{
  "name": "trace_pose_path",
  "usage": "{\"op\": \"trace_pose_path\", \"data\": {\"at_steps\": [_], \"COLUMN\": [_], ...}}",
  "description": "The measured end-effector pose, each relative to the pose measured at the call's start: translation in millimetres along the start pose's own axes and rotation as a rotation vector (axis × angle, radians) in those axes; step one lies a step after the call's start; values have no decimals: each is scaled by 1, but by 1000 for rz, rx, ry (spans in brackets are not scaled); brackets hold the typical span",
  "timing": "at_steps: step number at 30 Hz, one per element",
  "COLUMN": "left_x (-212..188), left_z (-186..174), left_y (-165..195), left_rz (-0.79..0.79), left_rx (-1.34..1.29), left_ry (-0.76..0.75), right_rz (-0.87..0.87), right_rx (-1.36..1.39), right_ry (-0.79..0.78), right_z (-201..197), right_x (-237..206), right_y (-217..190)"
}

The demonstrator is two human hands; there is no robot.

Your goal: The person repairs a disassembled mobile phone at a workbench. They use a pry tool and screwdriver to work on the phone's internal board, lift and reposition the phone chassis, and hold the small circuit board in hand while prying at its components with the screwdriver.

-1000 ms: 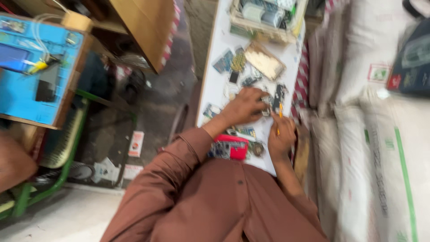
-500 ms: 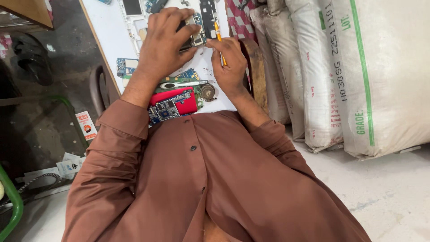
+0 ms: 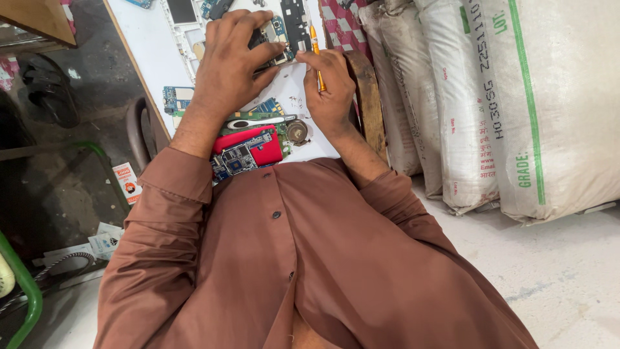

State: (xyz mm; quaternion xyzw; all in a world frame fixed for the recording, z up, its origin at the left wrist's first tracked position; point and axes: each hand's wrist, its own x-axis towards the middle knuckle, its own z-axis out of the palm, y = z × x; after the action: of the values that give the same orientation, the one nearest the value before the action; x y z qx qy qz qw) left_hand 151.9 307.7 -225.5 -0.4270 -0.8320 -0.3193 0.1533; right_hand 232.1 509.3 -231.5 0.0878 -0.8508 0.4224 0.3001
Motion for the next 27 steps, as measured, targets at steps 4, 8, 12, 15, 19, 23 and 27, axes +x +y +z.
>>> {"op": "trace_pose_path", "data": {"at_steps": [4, 8, 12, 15, 19, 23, 27], "left_x": [0, 2, 2, 1, 1, -1, -1], "left_z": [-1, -5, -11, -13, -11, -11, -9], "left_y": [1, 0, -1, -1, -3, -6, -8], "left_rz": [12, 30, 31, 21, 19, 12, 17], "left_rx": [19, 35, 48, 53, 54, 37, 39], "left_ry": [-6, -3, 4, 4, 16, 10, 21], "right_rz": [-11, -36, -78, -116, -132, -117, -149], "right_rx": [-15, -17, -31, -55, -120, -125, -161], "right_ry": [-12, -15, -38, -61, -85, -99, -108], "right_z": [1, 1, 4, 5, 6, 8, 9], "right_x": [-1, 2, 5, 6, 5, 5, 5], "right_y": [-1, -5, -10, -13, -13, -13, -12]}}
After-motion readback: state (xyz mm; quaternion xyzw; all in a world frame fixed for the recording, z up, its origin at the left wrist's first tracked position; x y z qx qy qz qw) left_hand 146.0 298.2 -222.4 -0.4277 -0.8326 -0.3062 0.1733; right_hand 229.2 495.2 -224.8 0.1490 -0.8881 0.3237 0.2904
